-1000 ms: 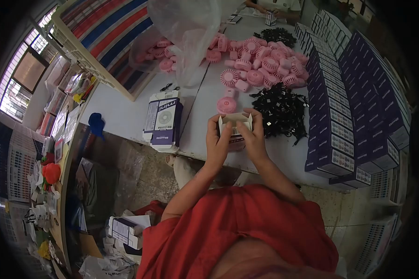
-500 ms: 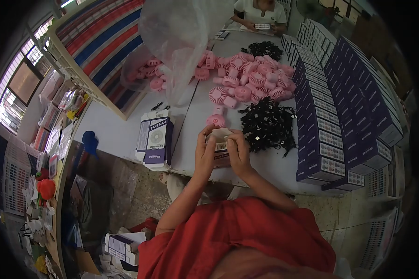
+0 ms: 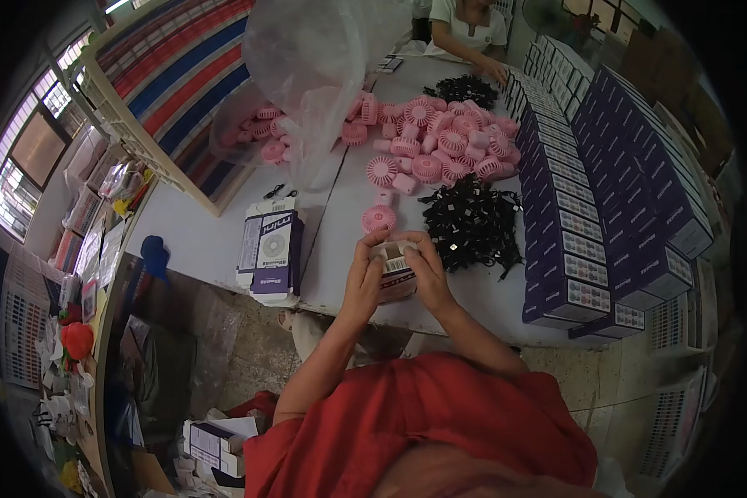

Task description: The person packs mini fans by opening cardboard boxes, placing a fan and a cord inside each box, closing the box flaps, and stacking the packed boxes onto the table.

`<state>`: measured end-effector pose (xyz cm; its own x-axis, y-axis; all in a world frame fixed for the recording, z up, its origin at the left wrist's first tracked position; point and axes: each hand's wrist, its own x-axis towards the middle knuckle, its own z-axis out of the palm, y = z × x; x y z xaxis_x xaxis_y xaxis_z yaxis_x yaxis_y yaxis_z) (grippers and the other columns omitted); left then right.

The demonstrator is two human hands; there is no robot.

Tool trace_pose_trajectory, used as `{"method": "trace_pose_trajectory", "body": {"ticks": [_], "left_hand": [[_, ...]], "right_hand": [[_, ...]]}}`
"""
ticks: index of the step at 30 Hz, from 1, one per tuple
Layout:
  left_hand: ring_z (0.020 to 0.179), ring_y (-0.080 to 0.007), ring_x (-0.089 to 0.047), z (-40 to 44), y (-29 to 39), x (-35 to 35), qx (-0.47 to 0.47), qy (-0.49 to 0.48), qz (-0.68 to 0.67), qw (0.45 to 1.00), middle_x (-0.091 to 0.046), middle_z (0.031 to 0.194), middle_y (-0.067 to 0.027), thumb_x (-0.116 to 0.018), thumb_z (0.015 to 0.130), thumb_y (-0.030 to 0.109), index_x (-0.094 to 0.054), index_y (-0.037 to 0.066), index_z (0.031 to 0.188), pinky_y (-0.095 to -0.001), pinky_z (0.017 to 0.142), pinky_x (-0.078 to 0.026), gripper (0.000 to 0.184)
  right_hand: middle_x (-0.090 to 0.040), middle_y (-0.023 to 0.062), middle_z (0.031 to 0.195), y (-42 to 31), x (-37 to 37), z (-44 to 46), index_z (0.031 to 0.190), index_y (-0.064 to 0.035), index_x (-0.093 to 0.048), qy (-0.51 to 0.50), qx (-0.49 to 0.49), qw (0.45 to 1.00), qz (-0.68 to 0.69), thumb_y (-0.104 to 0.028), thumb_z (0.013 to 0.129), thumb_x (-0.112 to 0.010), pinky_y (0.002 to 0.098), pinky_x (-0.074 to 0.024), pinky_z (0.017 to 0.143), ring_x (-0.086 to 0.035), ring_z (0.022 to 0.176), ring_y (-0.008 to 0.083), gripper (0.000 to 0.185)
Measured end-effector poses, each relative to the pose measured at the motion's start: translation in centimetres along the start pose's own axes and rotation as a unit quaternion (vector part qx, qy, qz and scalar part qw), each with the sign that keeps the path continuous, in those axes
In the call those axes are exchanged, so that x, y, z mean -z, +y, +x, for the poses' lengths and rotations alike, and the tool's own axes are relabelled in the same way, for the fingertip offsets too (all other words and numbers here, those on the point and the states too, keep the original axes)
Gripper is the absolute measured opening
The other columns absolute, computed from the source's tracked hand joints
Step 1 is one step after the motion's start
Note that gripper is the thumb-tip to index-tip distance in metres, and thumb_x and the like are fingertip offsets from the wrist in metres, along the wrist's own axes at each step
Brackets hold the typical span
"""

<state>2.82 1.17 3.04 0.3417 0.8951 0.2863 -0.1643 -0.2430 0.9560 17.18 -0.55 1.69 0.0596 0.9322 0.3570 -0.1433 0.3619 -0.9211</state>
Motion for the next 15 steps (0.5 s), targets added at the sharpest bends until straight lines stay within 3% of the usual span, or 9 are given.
{"method": "trace_pose_trajectory", "body": {"ticks": [5,7,8,10,11,13,15], "left_hand": [[0.129,-0.0211,-0.038,-0.1,-1.1,1.3,0.003,-0.029,0.012,0.999,-0.040,0.141,-0.0142,-0.040,0.091,0.013,-0.036,0.004,0.139,-0.0323,0.107,-0.029,0.049],[0.125,-0.0209,-0.041,-0.3,-0.6,1.8,0.023,-0.042,-0.127,0.991,-0.042,0.136,-0.0152,-0.051,0.088,0.008,-0.032,0.002,0.140,-0.0302,0.106,-0.031,0.056],[0.125,-0.0209,-0.041,-0.3,-0.5,2.0,0.025,-0.043,-0.127,0.991,-0.042,0.136,-0.0152,-0.051,0.088,0.008,-0.032,0.002,0.140,-0.0302,0.106,-0.031,0.056],[0.125,-0.0229,-0.043,-0.9,-0.4,2.2,0.000,-0.078,-0.082,0.994,-0.044,0.134,-0.0171,-0.068,0.080,0.007,-0.030,0.002,0.141,-0.0327,0.105,-0.034,0.072],[0.125,-0.0229,-0.043,-1.2,-0.5,2.4,0.007,-0.077,-0.083,0.994,-0.044,0.134,-0.0171,-0.068,0.080,0.007,-0.030,0.002,0.141,-0.0327,0.105,-0.034,0.072],[0.119,-0.0261,-0.050,-1.3,-0.7,2.6,0.111,-0.105,0.092,0.984,-0.052,0.127,-0.0187,-0.078,0.073,0.008,-0.034,0.000,0.136,-0.0352,0.101,-0.040,0.077],[0.115,-0.0274,-0.054,-1.4,-1.3,2.6,0.102,-0.103,0.147,0.978,-0.056,0.121,-0.0191,-0.079,0.074,0.010,-0.037,-0.001,0.131,-0.0357,0.097,-0.042,0.072]], "right_hand": [[-0.058,0.0022,0.107,-0.1,1.8,1.3,0.122,-0.0027,-0.052,-0.100,-0.065,0.993,-0.006,-0.020,0.096,-0.054,0.0237,-0.0404,0.090,-0.052,0.098,0.0086,0.031],[-0.063,0.0016,0.104,-2.9,2.0,2.6,0.112,-0.0021,-0.059,-0.155,-0.147,0.977,-0.024,-0.017,0.092,-0.060,0.0244,-0.0460,0.083,-0.057,0.092,0.0084,0.025],[-0.063,0.0016,0.104,-3.2,2.5,3.3,0.112,-0.0021,-0.059,-0.153,-0.148,0.977,-0.023,-0.017,0.092,-0.060,0.0244,-0.0460,0.083,-0.057,0.092,0.0084,0.025],[-0.067,0.0050,0.096,-3.4,3.2,4.3,0.103,-0.0003,-0.063,-0.229,-0.166,0.954,-0.102,-0.012,0.085,-0.066,0.0276,-0.0497,0.077,-0.062,0.086,0.0111,0.022],[-0.067,0.0050,0.096,-3.8,3.2,4.7,0.103,-0.0003,-0.063,-0.228,-0.173,0.953,-0.099,-0.012,0.085,-0.066,0.0276,-0.0497,0.077,-0.062,0.086,0.0111,0.022],[-0.068,0.0086,0.090,-4.5,2.9,5.4,0.100,0.0020,-0.064,-0.261,-0.070,0.928,-0.256,-0.008,0.078,-0.069,0.0282,-0.0499,0.077,-0.063,0.084,0.0134,0.025],[-0.067,0.0115,0.086,-4.3,2.8,5.7,0.100,0.0033,-0.063,-0.253,-0.061,0.924,-0.279,-0.007,0.074,-0.069,0.0288,-0.0499,0.077,-0.064,0.082,0.0154,0.029]]}}
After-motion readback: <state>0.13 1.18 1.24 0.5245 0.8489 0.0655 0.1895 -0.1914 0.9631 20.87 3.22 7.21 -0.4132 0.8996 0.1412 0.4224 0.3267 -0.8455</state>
